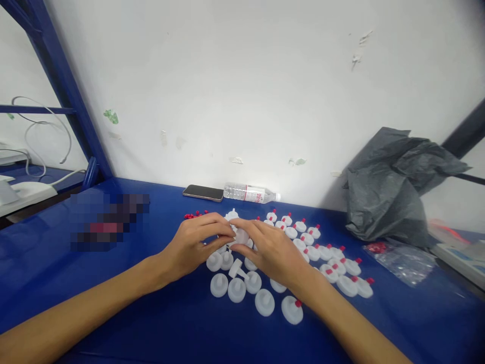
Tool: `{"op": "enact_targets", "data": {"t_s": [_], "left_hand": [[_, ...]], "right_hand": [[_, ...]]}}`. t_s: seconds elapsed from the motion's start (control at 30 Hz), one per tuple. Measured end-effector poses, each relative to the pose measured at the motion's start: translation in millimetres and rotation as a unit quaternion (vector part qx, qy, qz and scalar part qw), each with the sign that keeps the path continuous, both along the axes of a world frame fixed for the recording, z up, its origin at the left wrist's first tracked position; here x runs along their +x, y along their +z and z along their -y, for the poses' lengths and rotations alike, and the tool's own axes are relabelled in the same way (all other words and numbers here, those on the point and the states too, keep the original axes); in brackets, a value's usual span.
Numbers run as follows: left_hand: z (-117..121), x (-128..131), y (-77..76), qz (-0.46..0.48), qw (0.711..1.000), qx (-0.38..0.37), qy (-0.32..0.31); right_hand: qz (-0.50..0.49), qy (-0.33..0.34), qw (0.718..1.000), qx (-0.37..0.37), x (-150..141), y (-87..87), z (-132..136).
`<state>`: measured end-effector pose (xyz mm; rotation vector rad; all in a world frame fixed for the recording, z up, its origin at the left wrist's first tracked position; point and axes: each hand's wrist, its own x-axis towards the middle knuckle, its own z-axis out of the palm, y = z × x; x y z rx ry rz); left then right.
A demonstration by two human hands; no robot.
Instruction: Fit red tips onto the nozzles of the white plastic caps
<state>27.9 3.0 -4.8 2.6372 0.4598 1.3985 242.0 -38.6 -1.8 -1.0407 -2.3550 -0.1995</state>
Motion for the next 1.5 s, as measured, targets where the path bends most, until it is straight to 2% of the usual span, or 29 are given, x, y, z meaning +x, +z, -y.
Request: {"op": "enact_targets", "data": {"t_s": [0.2,0.3,0.43,0.67,0.87,1.13,1.23,1.37,1.5], "left_hand": [[0,-1,4.2,0.012,0.999,-0.032,0.013],[-5,-3,1.1,0.000,0.999,-0.035,0.033],[-11,-5,-6.1,-0.047,0.997,-0.027,0.050],[-2,-6,-4.6,-0.089,0.994,-0.057,0.026],[6,-8,0.8,-0.069,0.993,-0.096,0.006],[8,-8,-1.9,-0.088,0.986,-0.140,-0.008],[5,-6,0.0,-0.106,0.984,-0.145,0.010],[-7,-10,6.4,-0.135,0.984,-0.108,0.048],[-30,-25,10.1,-0.166,0.965,-0.082,0.183]], "right_hand": [[-0.027,-0.010,0.999,0.031,2,-0.1,0],[-0.035,0.004,0.999,0.022,2,0.3,1],[-0.048,0.019,0.996,0.067,3,-1.1,1],[-0.020,0.033,0.994,0.100,2,1.8,4],[-0.025,0.058,0.989,0.134,-6,10.9,15],[0.026,0.053,0.986,0.155,-4,7.0,12],[0.032,0.045,0.988,0.143,-4,8.9,9],[0.016,0.011,0.992,0.125,-5,9.6,4],[-0.004,-0.026,0.995,0.092,-1,5.3,-1]]}}
